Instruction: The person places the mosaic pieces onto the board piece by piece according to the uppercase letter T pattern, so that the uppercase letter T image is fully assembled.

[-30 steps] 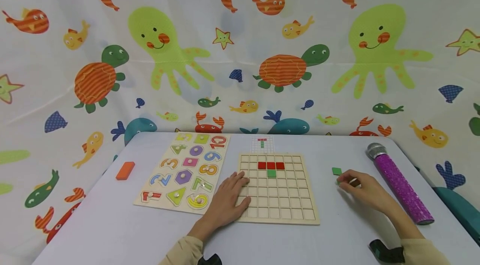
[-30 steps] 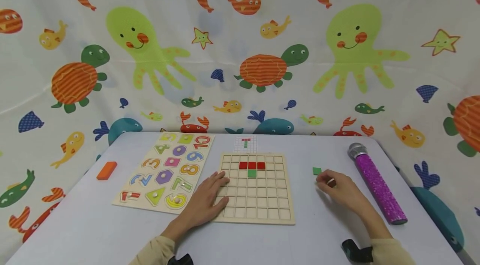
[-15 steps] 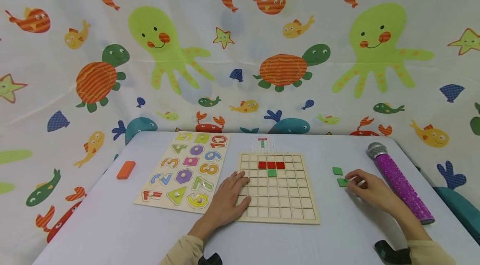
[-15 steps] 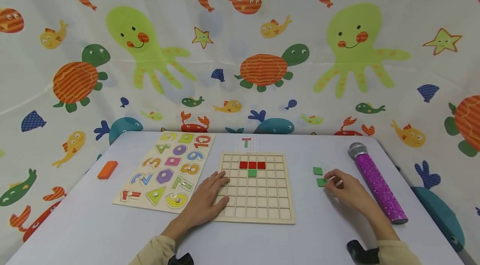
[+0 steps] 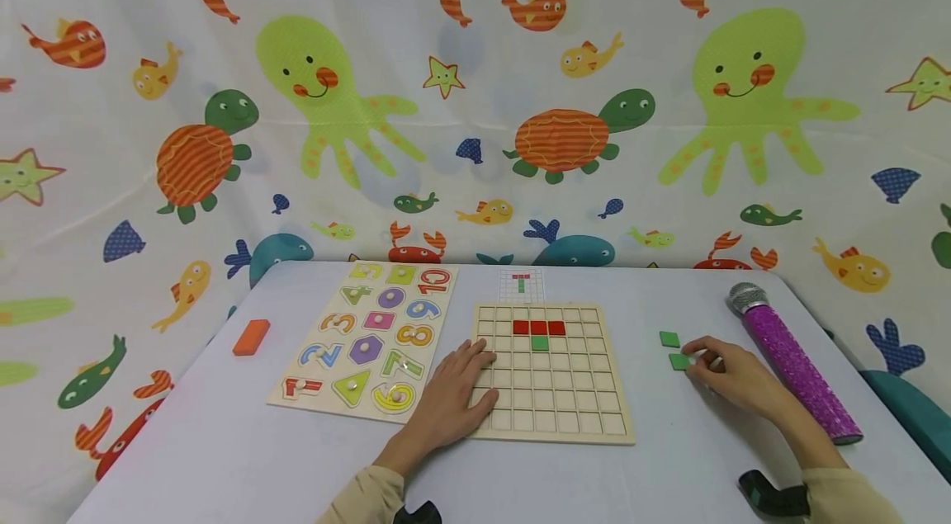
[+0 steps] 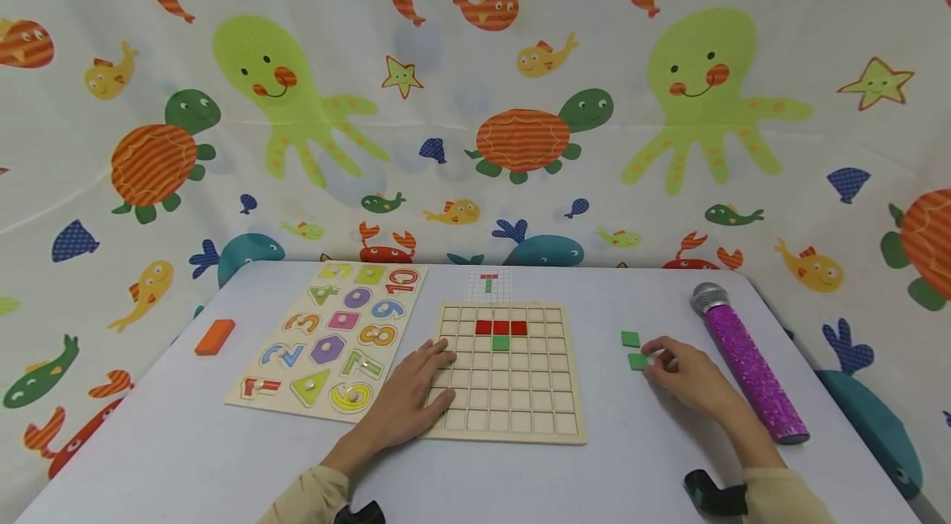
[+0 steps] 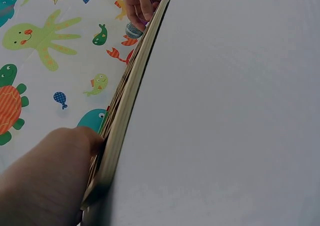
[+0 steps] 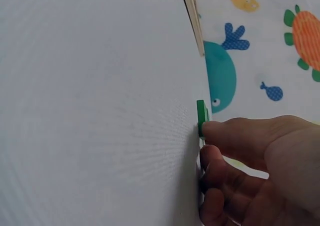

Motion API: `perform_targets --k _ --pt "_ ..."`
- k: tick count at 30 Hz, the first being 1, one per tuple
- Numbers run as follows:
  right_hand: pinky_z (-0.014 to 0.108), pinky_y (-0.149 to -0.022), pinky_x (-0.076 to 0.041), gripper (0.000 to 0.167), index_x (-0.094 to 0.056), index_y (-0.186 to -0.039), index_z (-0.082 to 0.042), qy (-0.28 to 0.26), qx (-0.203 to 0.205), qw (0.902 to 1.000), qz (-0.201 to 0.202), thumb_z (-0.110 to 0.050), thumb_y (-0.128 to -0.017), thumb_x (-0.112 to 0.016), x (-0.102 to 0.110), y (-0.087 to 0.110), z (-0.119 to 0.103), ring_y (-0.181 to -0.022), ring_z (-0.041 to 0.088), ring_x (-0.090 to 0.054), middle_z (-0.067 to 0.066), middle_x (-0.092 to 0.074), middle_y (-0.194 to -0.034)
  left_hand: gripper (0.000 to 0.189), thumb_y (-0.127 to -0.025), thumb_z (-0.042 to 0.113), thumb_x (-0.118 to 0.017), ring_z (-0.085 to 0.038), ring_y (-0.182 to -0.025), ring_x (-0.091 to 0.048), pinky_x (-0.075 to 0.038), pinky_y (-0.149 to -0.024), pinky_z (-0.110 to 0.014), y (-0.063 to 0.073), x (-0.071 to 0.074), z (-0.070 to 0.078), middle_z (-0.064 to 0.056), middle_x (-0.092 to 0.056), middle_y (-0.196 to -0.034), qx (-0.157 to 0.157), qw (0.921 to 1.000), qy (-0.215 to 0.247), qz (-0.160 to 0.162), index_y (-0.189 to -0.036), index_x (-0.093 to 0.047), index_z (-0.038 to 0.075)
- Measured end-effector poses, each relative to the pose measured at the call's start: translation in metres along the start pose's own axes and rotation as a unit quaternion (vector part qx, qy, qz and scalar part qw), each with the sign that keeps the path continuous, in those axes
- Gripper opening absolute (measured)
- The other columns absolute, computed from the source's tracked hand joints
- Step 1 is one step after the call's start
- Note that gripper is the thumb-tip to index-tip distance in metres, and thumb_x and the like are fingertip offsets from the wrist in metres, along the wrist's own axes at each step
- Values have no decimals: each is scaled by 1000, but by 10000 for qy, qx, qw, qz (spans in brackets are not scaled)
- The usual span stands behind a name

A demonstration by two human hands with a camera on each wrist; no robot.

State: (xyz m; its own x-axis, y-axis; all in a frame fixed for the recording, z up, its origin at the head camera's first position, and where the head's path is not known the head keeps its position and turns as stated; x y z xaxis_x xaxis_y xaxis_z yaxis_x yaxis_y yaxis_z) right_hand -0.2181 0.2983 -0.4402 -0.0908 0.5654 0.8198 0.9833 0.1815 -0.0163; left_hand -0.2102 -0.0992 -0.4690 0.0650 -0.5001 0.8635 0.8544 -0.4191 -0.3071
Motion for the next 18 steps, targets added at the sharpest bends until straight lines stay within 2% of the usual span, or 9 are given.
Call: perform_targets --k 5,10,18 --pt "20 -54 -39 25 -59 -109 -3 84 60 9999 64 -14 -87 -64 0 0 -1 -66 3 -44 0 -53 -81 48 -90 36 -55 -30 -141 -32 -28 -113 -51 0 0 0 -7 -42 -148 9 10000 3 -29 -133 -50 15" --pt "19 -55 -42 24 -57 -105 -5 -144 51 9998 145 -13 -85 -67 -1 0 0 -67 2 -46 3 -54 -85 48 -90 36 -55 -29 -141 -31 -28 -113 -51 0 1 1 -7 -41 -148 32 10000 9 -48 -133 -50 15" --pt "20 -56 -47 17 -56 -102 -3 -473 106 9986 224 -12 -89 -62 -3 -2 -2 -71 1 -53 7 -63 -92 48 -90 35 -55 -30 -141 -31 -28 -113 -52 0 1 2 -8 -41 -148 35 10000 45 -50 -132 -50 14"
Point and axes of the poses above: each hand's wrist, its own y-axis away from the middle knuckle, its own x-axis out of the back of the hand, z = x × y, the point moved 4 cm from there along -y, towards the middle knuckle
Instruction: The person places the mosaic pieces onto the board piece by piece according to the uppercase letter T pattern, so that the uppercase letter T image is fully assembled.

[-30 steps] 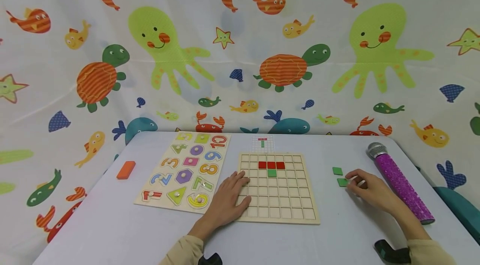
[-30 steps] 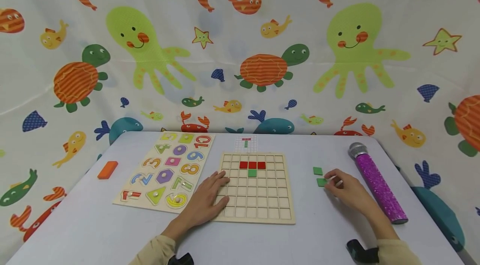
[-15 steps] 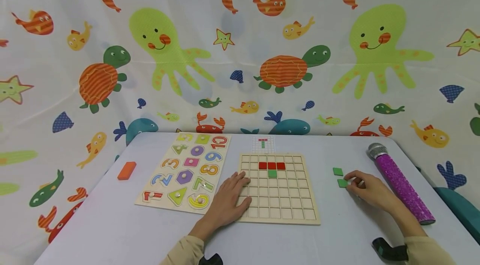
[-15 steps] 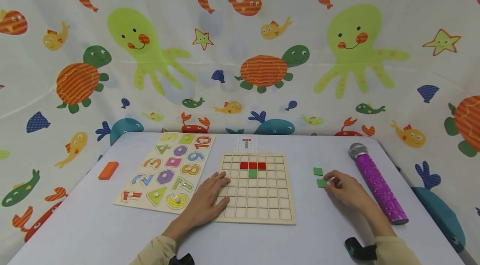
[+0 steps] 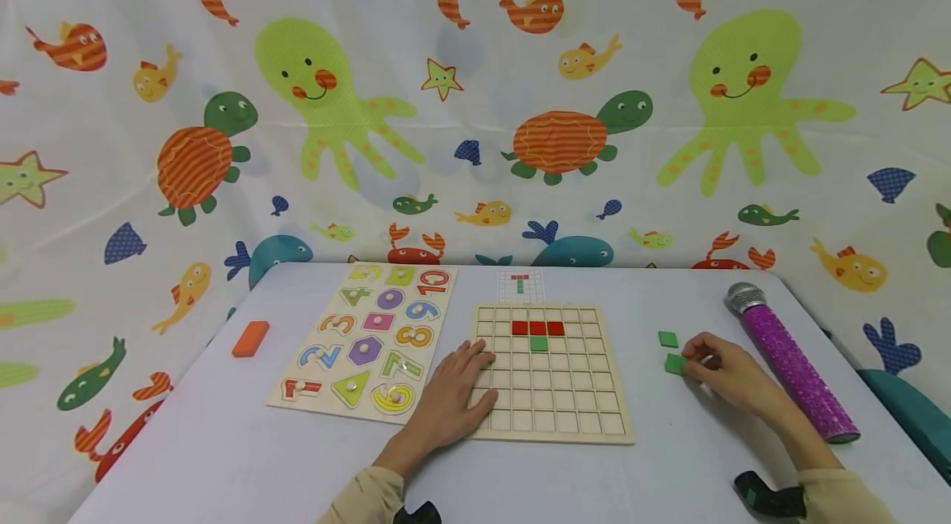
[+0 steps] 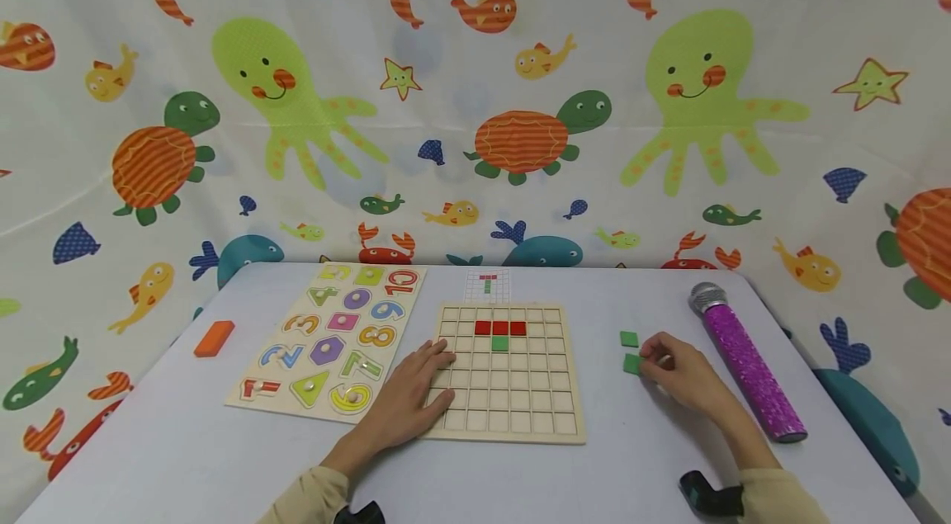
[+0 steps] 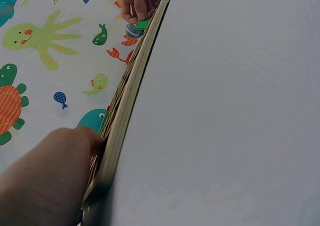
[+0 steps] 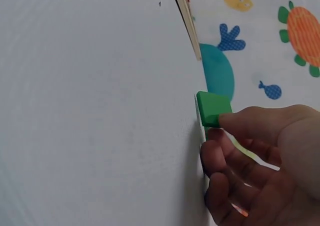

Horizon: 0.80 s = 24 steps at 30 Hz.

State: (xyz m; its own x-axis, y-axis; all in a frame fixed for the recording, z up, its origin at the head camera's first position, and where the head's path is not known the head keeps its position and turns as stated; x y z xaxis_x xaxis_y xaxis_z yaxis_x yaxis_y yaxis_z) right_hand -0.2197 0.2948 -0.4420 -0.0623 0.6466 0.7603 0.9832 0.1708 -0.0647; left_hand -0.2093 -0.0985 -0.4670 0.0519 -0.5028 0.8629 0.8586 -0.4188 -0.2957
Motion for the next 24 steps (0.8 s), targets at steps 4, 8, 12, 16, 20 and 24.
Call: perform_targets --k 4,8,12,16,20,24 --pt "21 -55 -48 17 -56 -102 -2 -265 76 9996 25 -13 -90 -61 -3 -2 -6 -72 2 -55 9 -63 -92 47 -90 36 -55 -30 -141 -31 -28 -113 -51 0 0 0 -7 -42 -147 15 10000 -15 0 -132 -50 15" --pt "22 -55 -49 16 -55 -101 -2 -421 150 9990 51 -11 -89 -61 -6 -5 -12 -73 5 -56 9 -62 -92 47 -90 36 -54 -29 -141 -31 -27 -114 -51 0 -1 -1 -7 -42 -147 18 10000 -36 -10 -132 -50 15" --pt "23 -57 -51 18 -55 -102 -1 -531 98 9985 108 -13 -90 -61 -9 -8 -15 -76 7 -58 10 -63 -94 47 -91 37 -54 -29 -142 -31 -27 -114 -51 0 -1 -1 -7 -41 -148 12 10000 -26 -14 -132 -50 15" --pt "23 -60 -53 22 -57 -107 1 -585 136 9981 149 -14 -91 -60 -12 -11 -19 -78 7 -59 12 -64 -98 47 -91 37 -54 -29 -142 -30 -27 -114 -51 1 -2 -1 -6 -41 -148 28 10000 -13 -32 -132 -50 16" --pt "23 -61 -53 22 -59 -108 1 -659 138 9977 68 -13 -91 -60 -15 -14 -23 -77 10 -60 13 -65 -99 47 -91 37 -53 -29 -142 -30 -27 -114 -51 1 -2 -1 -6 -41 -148 44 10000 -2 -47 -132 -50 16" --pt "22 -62 -52 20 -60 -107 0 -712 143 9974 29 -13 -91 -60 -19 -18 -27 -78 13 -60 12 -65 -98 46 -91 37 -54 -29 -142 -30 -27 -114 -51 1 -2 -1 -6 -41 -148 47 10000 1 -37 -132 -50 16"
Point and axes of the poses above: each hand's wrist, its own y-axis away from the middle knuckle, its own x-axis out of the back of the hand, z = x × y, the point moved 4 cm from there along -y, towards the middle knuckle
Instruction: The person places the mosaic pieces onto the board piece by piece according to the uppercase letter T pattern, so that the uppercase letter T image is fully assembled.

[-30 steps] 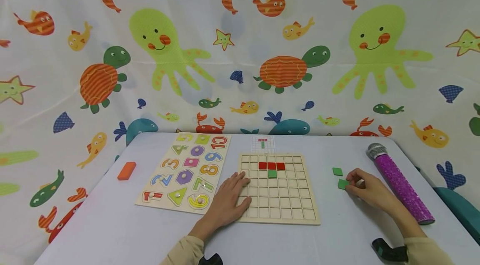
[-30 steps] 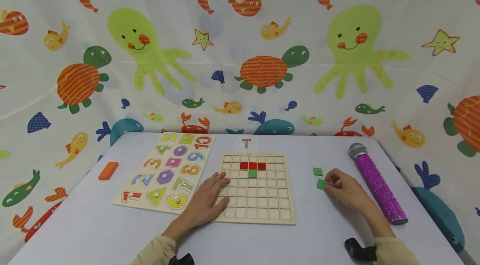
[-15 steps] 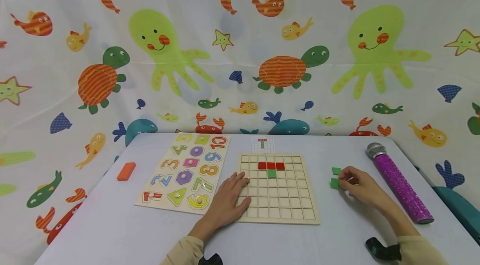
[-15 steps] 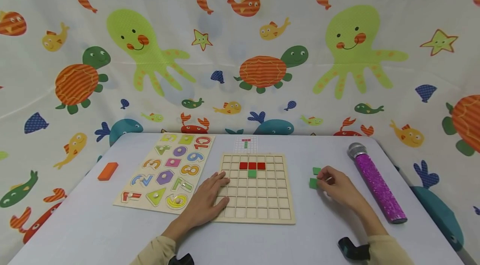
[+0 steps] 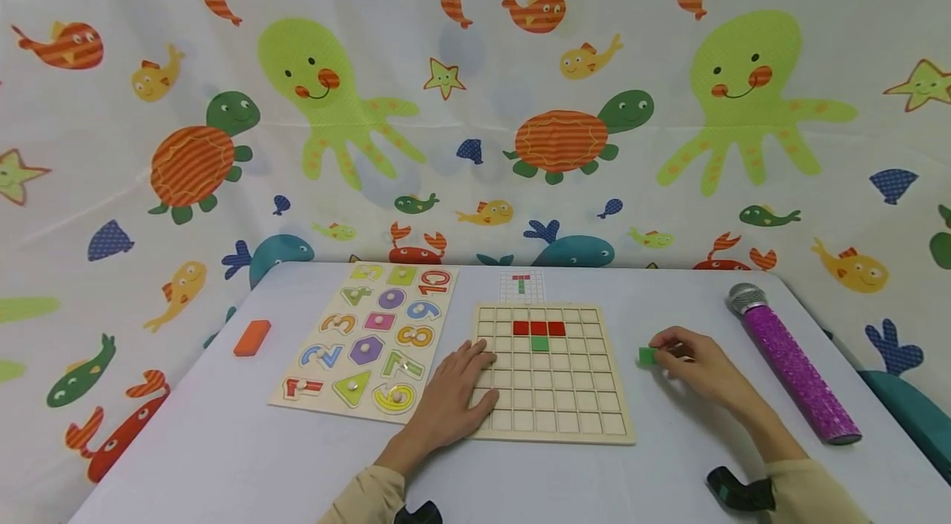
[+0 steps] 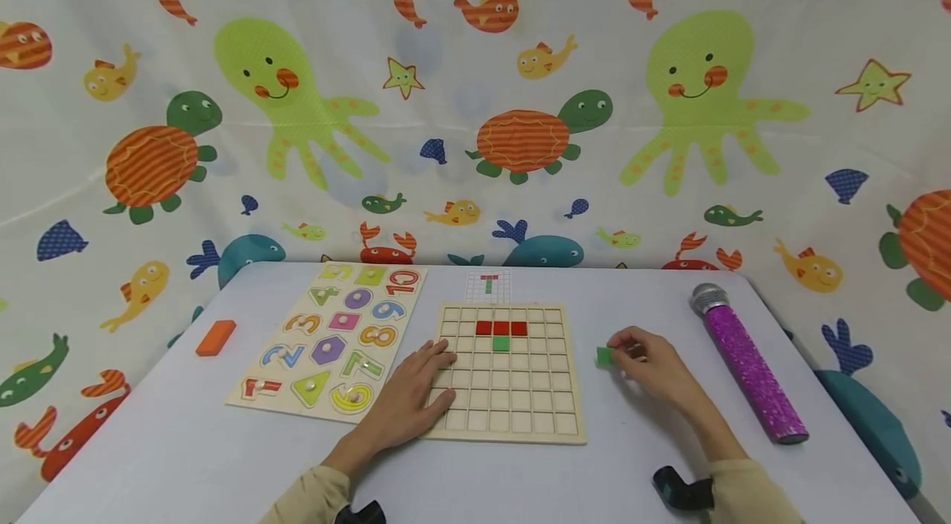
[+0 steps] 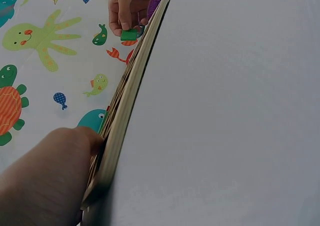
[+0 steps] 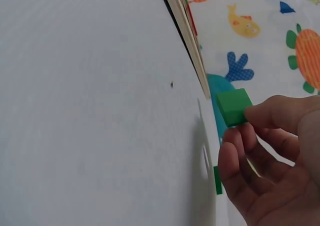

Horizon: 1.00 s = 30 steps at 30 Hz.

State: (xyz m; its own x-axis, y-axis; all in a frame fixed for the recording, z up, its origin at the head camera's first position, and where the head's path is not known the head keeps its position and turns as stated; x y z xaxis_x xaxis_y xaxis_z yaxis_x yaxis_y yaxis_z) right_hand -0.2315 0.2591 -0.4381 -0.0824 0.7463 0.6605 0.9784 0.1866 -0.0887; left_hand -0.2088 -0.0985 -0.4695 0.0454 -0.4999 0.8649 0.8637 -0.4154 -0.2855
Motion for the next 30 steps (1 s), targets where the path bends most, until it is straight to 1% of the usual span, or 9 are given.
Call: perform_targets --k 6,11,19,24,30 --pt "21 -64 -51 21 -60 -104 -4 78 -110 9999 1 -20 -91 -61 -6 -5 -1 -79 13 -60 9 -65 -96 46 -91 37 -53 -29 -142 -29 -26 -114 -51 -2 -2 0 -6 -41 -148 -26 10000 6 -23 -132 -50 17" --pt "21 -65 -51 22 -61 -105 -5 52 -92 9999 -11 -22 -91 -62 -11 -8 -4 -80 14 -60 8 -65 -97 47 -91 38 -53 -28 -143 -29 -26 -115 -50 -2 -2 1 -5 -40 -149 -36 10000 -17 -25 -133 -49 17" --pt "21 -67 -51 19 -62 -102 -6 -42 86 9999 -90 -20 -89 -64 -25 -15 -14 -79 13 -60 7 -66 -95 46 -91 37 -54 -29 -142 -30 -27 -114 -51 0 -2 -1 -6 -41 -148 -39 10000 -8 18 -132 -50 16" --pt "21 -67 -51 19 -62 -102 -7 -223 119 9994 -247 -20 -89 -65 -33 -20 -21 -80 15 -62 7 -66 -95 46 -91 37 -54 -29 -142 -30 -27 -114 -51 0 -2 -2 -6 -41 -147 -57 10000 -38 43 -132 -50 16" --pt "21 -68 -50 16 -62 -100 -9 -263 144 9991 -299 -19 -89 -65 -43 -23 -28 -82 17 -61 6 -65 -96 46 -91 37 -53 -29 -142 -30 -27 -114 -51 0 -2 -1 -7 -42 -147 -58 10000 -49 38 -132 -50 16"
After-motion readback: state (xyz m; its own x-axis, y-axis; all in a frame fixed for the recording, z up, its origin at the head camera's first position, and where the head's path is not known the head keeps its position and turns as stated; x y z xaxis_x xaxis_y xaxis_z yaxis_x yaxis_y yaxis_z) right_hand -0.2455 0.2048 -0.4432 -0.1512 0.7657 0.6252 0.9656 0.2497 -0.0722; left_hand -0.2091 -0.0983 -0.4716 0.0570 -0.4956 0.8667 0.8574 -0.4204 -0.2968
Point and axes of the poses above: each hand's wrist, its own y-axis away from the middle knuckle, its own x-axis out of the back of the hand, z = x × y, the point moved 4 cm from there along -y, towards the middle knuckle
